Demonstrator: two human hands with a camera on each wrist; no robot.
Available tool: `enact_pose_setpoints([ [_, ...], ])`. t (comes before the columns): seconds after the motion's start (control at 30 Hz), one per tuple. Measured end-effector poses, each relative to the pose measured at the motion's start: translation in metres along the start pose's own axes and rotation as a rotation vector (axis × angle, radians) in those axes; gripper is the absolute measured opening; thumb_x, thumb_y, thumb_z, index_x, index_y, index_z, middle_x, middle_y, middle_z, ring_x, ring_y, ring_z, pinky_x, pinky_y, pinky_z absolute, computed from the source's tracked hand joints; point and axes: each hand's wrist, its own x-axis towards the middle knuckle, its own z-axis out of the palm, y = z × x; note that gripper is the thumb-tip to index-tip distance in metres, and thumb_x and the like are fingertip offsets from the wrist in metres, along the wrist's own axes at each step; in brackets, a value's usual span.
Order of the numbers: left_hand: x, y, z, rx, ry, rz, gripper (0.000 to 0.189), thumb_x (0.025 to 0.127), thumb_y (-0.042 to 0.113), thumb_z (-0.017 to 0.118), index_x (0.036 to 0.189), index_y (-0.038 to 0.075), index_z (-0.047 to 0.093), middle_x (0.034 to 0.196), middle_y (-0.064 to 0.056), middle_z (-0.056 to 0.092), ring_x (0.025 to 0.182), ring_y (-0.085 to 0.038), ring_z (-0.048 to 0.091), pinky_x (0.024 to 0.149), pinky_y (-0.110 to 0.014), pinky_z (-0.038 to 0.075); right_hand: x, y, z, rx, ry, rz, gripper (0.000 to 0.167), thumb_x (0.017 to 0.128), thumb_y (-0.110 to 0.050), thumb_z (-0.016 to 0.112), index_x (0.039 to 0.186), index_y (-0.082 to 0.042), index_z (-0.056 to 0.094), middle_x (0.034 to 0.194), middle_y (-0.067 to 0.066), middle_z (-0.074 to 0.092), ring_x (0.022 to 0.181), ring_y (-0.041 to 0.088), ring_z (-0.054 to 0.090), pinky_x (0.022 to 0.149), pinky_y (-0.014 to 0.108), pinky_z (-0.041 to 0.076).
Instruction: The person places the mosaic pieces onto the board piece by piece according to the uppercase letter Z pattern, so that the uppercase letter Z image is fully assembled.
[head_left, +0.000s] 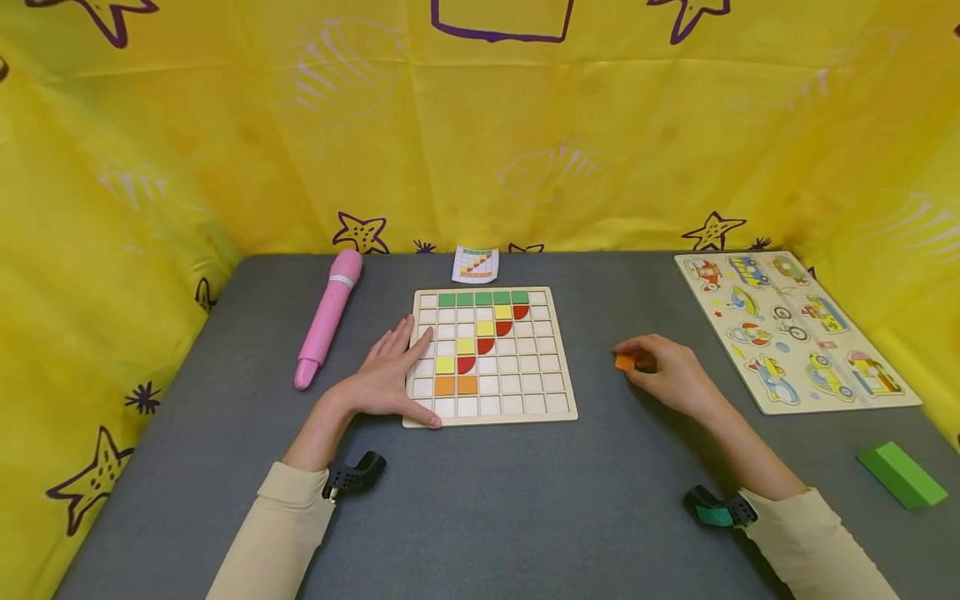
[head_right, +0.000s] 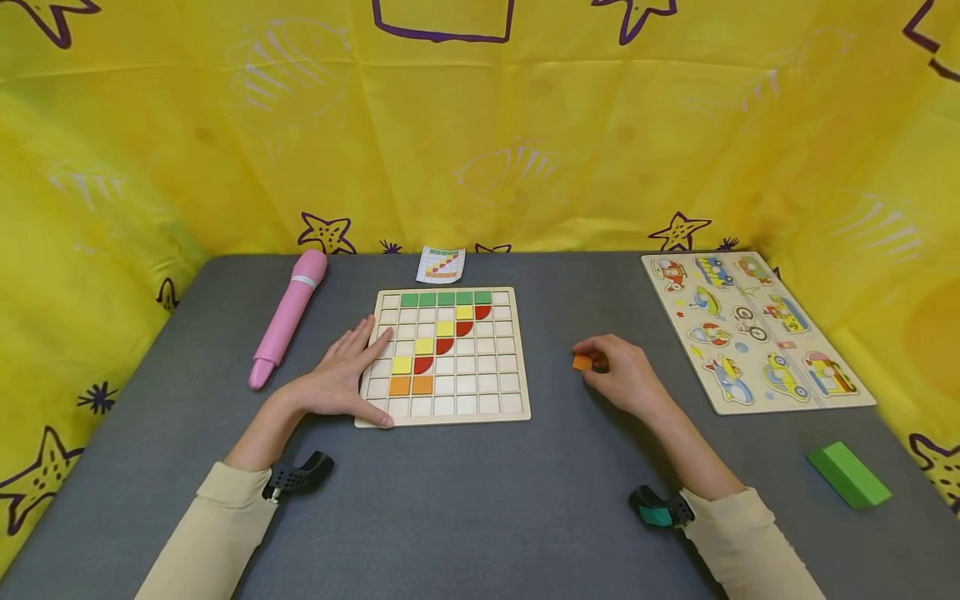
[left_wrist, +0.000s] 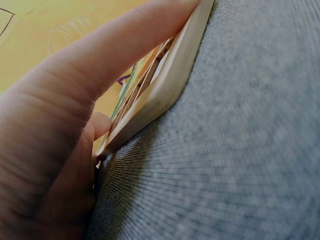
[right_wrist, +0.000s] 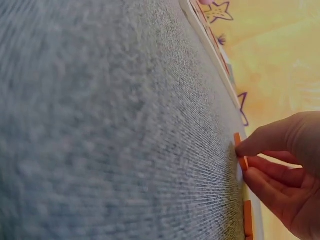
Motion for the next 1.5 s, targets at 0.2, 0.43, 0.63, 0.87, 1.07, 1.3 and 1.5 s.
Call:
enact_pose_setpoints([
  [0.2,0.000,-0.001,0.001,-0.003,-0.001,-0.007,0.136,0.059,0.070,0.080,0.157,0.010,0.008,0.161,-0.019,-0.013,0.147,-0.032,-0.012,0.115,-0.056,0.000,0.001,-0.001,0.002,0.011,-0.006,0.033,0.029,0.082,-0.001,0.075,0.111,0.003,0.068,0.104,0.018,0.067,0.089,0.030,0.066,0.080,0.046,0.054],
  [0.43,0.000,-0.002,0.002,0.000,-0.002,-0.009,0.136,0.059,0.070,0.080,0.158,0.010,0.008,0.161,-0.018,-0.014,0.147,-0.031,-0.012,0.115,-0.056,0.000,0.007,-0.007,0.011,0.031,0.002,0.024,0.029,0.083,-0.005,0.076,0.110,-0.001,0.070,0.100,0.011,0.070,0.089,0.025,0.065,0.077,0.043,0.054],
  [0.63,0.001,-0.002,0.003,-0.009,-0.007,-0.016,0.137,0.058,0.072,0.079,0.158,0.012,0.007,0.161,-0.015,-0.014,0.147,-0.029,-0.013,0.115,-0.054,0.000,0.016,-0.023,0.023,0.106,-0.030,0.010,0.029,0.084,-0.007,0.076,0.111,-0.003,0.070,0.102,0.008,0.070,0.091,0.023,0.064,0.078,0.040,0.055],
  [0.87,0.001,-0.002,0.003,-0.008,-0.008,-0.009,0.136,0.058,0.073,0.078,0.158,0.012,0.008,0.161,-0.015,-0.015,0.147,-0.029,-0.013,0.116,-0.052,-0.001,0.026,-0.047,0.037,0.173,-0.088,-0.014,0.030,0.083,-0.011,0.077,0.112,-0.005,0.070,0.103,0.004,0.070,0.092,0.020,0.063,0.079,0.037,0.055],
  [1.07,0.001,-0.001,0.002,-0.007,-0.009,-0.009,0.137,0.058,0.073,0.078,0.158,0.012,0.007,0.161,-0.015,-0.015,0.147,-0.029,-0.013,0.116,-0.052,-0.002,0.034,-0.067,0.050,0.198,-0.146,-0.055,0.030,0.082,-0.011,0.077,0.111,-0.007,0.070,0.099,0.000,0.069,0.088,0.018,0.060,0.077,0.036,0.052],
  [1.3,0.000,-0.001,0.001,-0.009,-0.008,-0.006,0.137,0.058,0.071,0.079,0.158,0.011,0.008,0.161,-0.015,-0.014,0.147,-0.029,-0.013,0.116,-0.053,-0.002,0.042,-0.084,0.066,0.230,-0.193,-0.092,0.027,0.080,-0.008,0.078,0.106,-0.008,0.071,0.096,-0.001,0.068,0.087,0.018,0.059,0.076,0.031,0.053],
  [1.5,-0.001,-0.001,0.000,-0.013,-0.009,-0.010,0.136,0.058,0.071,0.080,0.158,0.011,0.008,0.161,-0.015,-0.015,0.147,-0.029,-0.014,0.115,-0.053,-0.002,0.047,-0.097,0.078,0.222,-0.213,-0.142,0.026,0.080,-0.007,0.078,0.105,-0.008,0.071,0.094,-0.001,0.066,0.086,0.018,0.057,0.074,0.030,0.051],
])
